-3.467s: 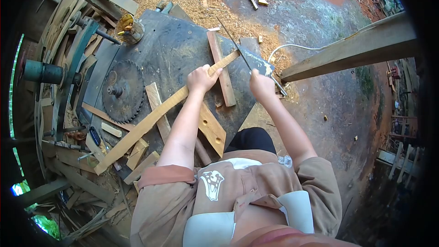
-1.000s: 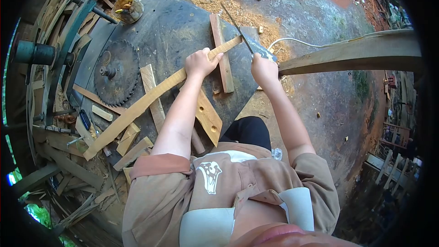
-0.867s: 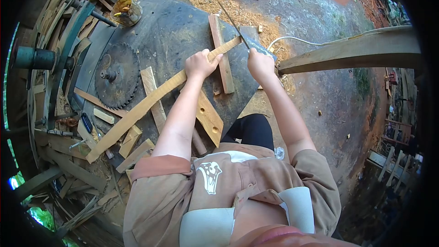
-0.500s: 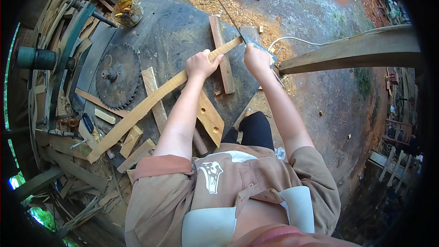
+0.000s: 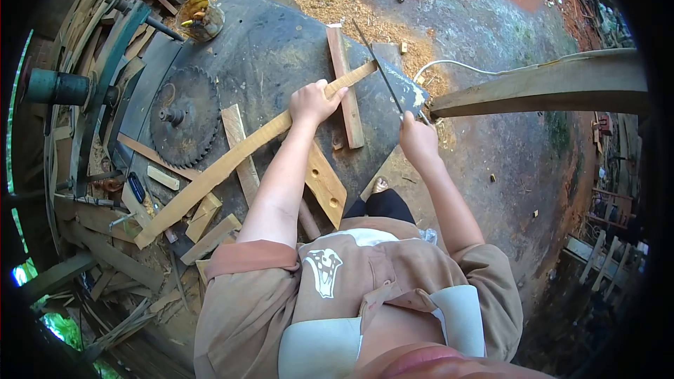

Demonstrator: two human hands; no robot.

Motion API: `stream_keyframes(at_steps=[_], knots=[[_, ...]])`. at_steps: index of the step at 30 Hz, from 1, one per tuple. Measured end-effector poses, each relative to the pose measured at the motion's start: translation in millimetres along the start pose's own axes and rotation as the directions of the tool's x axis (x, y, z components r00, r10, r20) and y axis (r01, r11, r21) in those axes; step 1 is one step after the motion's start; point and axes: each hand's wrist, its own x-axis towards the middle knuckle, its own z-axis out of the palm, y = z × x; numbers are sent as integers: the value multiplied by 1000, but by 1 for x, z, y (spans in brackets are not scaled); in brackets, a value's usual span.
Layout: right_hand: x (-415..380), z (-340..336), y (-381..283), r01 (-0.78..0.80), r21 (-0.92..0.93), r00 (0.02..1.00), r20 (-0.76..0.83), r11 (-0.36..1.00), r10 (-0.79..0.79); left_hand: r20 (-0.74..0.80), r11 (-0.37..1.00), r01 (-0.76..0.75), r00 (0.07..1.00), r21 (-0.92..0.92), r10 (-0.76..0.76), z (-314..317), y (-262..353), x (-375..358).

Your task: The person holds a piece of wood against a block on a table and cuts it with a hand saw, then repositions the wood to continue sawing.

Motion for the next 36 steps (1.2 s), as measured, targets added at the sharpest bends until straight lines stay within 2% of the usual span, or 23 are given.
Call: stream_keyframes(at_steps=[3,10,13,16,20,24,27,29,32,36], knots=[[3,-9,2,7,-18,1000,-2,1000,-7,14,1000,17,1000,-6,-17,1,-1,0],[96,5,-29,34,6,997,-65,999,-33,2,1000,16,1000,-11,-16,-5,6,-2],[86,13,-27,1,46,996,-93,999,3,-14,1000,6,1000,12,-6,-4,5,-1],[38,16,-11,9,41,997,-73,999,-6,39,999,33,999,12,-33,-6,6,-1],[-16,4,10,38,8,999,-33,999,-38,17,999,35,999,-27,-35,-5,4,-1],[-2,-20,0,38,7,999,24,999,-39,-7,1000,12,1000,-8,-12,1,-1,0],[46,-18,-22,-62,95,995,87,994,54,-23,1000,20,1000,-14,-21,-2,5,-3],[76,3,-24,-5,98,1000,-6,995,6,-27,999,27,999,-20,-27,-4,5,-4],[76,6,-23,14,111,999,-38,994,-10,-51,1000,19,999,13,-18,0,4,-3],[21,7,1,36,57,999,-25,998,-35,-27,999,39,999,-9,-39,-4,6,-3]])
